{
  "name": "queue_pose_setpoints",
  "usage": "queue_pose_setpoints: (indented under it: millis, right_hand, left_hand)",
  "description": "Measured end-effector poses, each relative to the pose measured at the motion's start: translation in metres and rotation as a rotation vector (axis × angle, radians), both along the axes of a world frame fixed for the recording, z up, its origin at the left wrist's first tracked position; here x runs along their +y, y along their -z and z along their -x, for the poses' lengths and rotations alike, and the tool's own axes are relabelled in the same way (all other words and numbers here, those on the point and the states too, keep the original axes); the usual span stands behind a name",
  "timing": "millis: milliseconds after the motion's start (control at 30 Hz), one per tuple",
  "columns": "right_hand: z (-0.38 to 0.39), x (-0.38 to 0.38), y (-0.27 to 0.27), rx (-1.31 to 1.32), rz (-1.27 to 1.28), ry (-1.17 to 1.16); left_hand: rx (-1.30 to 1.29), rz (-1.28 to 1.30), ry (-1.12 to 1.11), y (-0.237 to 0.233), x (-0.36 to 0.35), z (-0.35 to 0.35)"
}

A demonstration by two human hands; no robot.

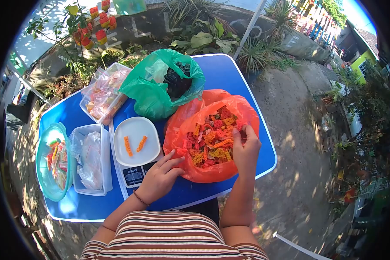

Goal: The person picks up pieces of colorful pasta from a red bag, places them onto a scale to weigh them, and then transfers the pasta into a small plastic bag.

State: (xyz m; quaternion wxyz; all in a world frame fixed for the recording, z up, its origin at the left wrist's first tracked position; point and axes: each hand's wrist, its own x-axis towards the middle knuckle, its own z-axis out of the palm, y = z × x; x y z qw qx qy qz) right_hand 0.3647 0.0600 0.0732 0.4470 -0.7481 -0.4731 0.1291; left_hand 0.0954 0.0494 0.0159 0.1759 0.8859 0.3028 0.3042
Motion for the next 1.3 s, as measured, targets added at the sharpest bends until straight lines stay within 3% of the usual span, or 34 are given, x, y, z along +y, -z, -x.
queue_pose_setpoints:
  millis: [133,233,333,433,533,633,733,833,933,1167,1300]
  right_hand:
    - [-0.003,0.002,0.011,-0.367,0.216,-0.025]
    - [0.009,0.002,0.012,-0.235,0.236,-0.184]
    - [0.011,0.002,0.027,0.354,-0.023,-0.37]
    - [0.007,0.0,0.02,0.212,-0.091,-0.292]
    - [0.005,-0.007,0.01,0.138,-0.017,-0.357]
    - [0.005,-0.012,0.013,0.259,0.269,-0.638]
    - [0.012,-0.01,0.001,-0.208,0.376,-0.651]
    - [0.01,-0.005,0.009,-0.303,0.261,-0.446]
    - [0.015,-0.004,0.004,-0.239,0.248,-0.356]
    - [0.033,0.022,0.021,-0.296,0.104,-0.514]
    - [0.051,0.037,0.04,-0.387,-0.011,-0.49]
  left_hand:
    - [0.011,0.02,0.012,0.001,0.0,0.0]
    - [0.008,0.036,0.012,0.0,0.0,-0.001]
    - [-0.001,0.037,0.011,0.001,0.0,-0.001]
    - [-0.001,0.027,0.011,0.001,0.0,-0.001]
    - [0.001,0.029,0.012,0.001,0.001,-0.001]
    - [-0.01,0.033,0.008,0.001,0.001,-0.001]
    - [-0.027,0.031,0.006,-0.001,0.001,-0.002]
    - [-0.031,0.04,0.003,0.0,0.0,0.0]
    - [-0.034,0.054,-0.002,0.001,-0.001,0.0]
    - [-0.035,0.053,-0.004,-0.001,-0.001,-0.002]
    - [-0.028,0.045,-0.008,-0.002,-0.002,-0.002]
